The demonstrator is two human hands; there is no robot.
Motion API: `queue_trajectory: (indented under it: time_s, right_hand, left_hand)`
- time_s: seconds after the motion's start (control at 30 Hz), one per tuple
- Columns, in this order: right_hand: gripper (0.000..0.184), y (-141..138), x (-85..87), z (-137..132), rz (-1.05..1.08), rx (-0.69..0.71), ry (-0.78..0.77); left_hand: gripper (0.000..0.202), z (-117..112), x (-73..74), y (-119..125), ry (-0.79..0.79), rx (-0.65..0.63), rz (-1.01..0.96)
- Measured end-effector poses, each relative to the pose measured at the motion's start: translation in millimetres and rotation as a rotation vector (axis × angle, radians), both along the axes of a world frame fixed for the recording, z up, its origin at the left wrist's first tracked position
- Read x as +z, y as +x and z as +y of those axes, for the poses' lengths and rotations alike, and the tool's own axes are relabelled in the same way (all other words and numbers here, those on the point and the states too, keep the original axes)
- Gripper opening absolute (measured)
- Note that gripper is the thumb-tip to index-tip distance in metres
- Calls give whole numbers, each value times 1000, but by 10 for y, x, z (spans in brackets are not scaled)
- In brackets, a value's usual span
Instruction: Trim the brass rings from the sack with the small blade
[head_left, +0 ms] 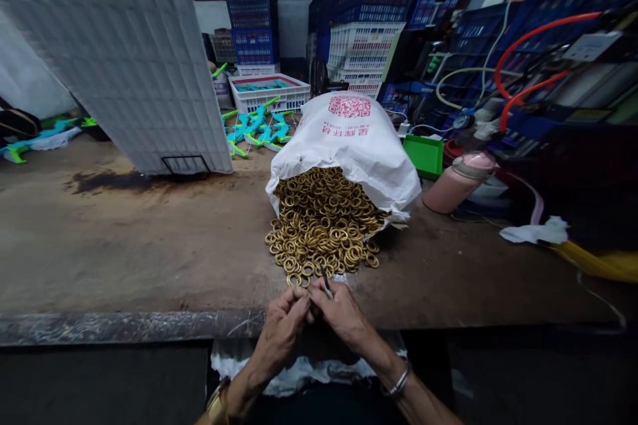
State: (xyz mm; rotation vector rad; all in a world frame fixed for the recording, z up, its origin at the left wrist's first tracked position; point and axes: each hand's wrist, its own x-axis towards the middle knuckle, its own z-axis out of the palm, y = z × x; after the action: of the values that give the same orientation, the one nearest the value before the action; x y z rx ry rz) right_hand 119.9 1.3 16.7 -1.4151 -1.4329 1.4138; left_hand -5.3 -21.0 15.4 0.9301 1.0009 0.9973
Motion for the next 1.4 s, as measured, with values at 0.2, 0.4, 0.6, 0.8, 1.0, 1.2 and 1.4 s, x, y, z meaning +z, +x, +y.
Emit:
queue_trajectory:
  time_s: [0.2,0.4,0.6,0.8,1.0,1.2,1.4]
  right_hand:
    - [32,19,-90,0,67,41,-39]
    - [18,83,-72,-32,-296,90,213]
    - [33,83,-105,-99,-690,277,283]
    - [33,70,-106,-82,-789,299,295]
    - [34,55,-136,-93,-848,320,297]
    - [25,92,-184,19,-973,216,270]
    - [33,-23,-197,189,-968,111,420]
  left_hand:
    - [33,-7,49,10,-154,-17,-172]
    - [33,-7,-52,7,-146,37,-142]
    - [30,-6,-128,-4,-55,52,-192]
    - [31,4,-159,-8,5,72,-81]
    - [36,-41,-74,-33,-31,73,-23]
    - [35,-206,47,-91,-235,-12,-183]
    - [33,-173,10,-152,-271,-12,-328]
